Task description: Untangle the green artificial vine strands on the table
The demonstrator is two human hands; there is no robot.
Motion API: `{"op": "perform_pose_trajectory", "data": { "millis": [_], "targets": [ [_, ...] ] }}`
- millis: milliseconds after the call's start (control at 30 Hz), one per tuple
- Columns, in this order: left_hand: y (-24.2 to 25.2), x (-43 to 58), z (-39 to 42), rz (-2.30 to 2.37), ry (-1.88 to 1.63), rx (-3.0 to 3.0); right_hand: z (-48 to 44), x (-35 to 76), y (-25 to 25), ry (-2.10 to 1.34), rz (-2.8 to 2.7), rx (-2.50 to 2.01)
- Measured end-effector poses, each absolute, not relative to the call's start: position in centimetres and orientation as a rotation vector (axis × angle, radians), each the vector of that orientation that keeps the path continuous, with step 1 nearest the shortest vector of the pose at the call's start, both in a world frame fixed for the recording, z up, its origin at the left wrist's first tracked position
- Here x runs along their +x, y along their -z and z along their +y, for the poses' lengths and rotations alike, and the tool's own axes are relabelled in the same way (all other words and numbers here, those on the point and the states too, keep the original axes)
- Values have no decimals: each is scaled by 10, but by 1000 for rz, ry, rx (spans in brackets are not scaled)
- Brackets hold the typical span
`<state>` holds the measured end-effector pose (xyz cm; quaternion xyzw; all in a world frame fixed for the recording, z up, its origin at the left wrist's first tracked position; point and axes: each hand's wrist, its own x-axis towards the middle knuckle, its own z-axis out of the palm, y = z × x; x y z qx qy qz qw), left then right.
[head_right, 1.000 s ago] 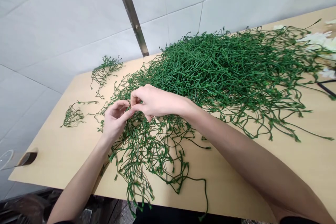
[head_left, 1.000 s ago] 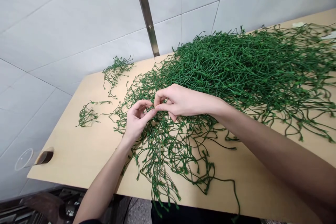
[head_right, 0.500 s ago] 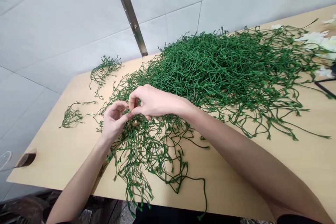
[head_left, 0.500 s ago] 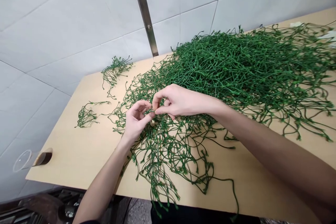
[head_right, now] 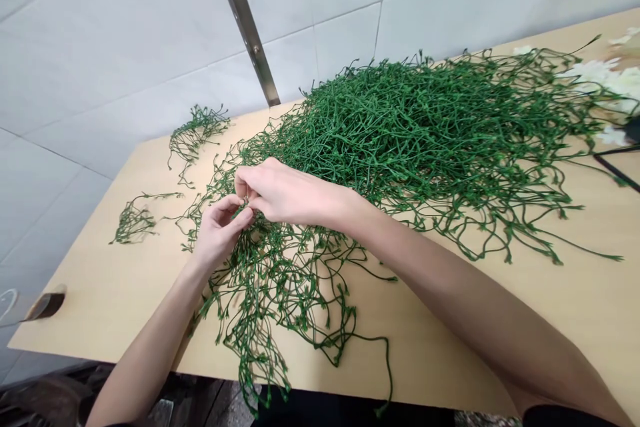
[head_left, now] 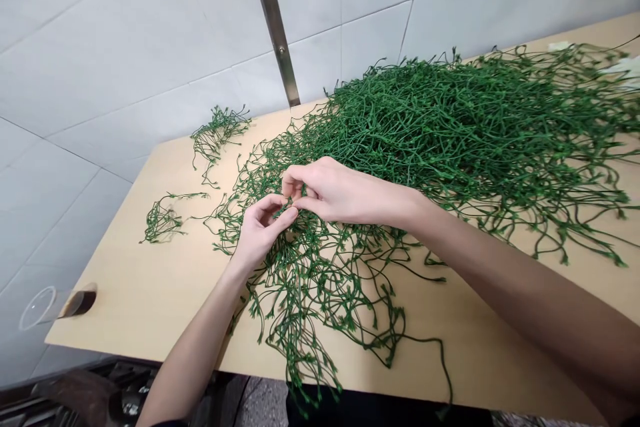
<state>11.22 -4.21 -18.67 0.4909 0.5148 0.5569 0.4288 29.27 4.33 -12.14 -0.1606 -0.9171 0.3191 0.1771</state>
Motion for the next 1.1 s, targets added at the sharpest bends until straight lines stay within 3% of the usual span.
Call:
{"op": "perform_pose_trajectory", "data": {
  "millis": [200, 533, 867, 1100],
  "targets": [
    [191, 112, -41, 1311, -1498, 1219, 45, 293, 124, -974, -2612, -529],
    [186, 113, -42, 1347, -1375, 1269, 44, 294, 120, -900, -2678, -492],
    [176, 117, -43, 1088, -1260, 1034, 34, 292, 110, -864, -2808, -553],
    [184, 111, -46, 1163, -1178, 1270, 33, 292, 112, -918, -2753, -492]
  ]
}}
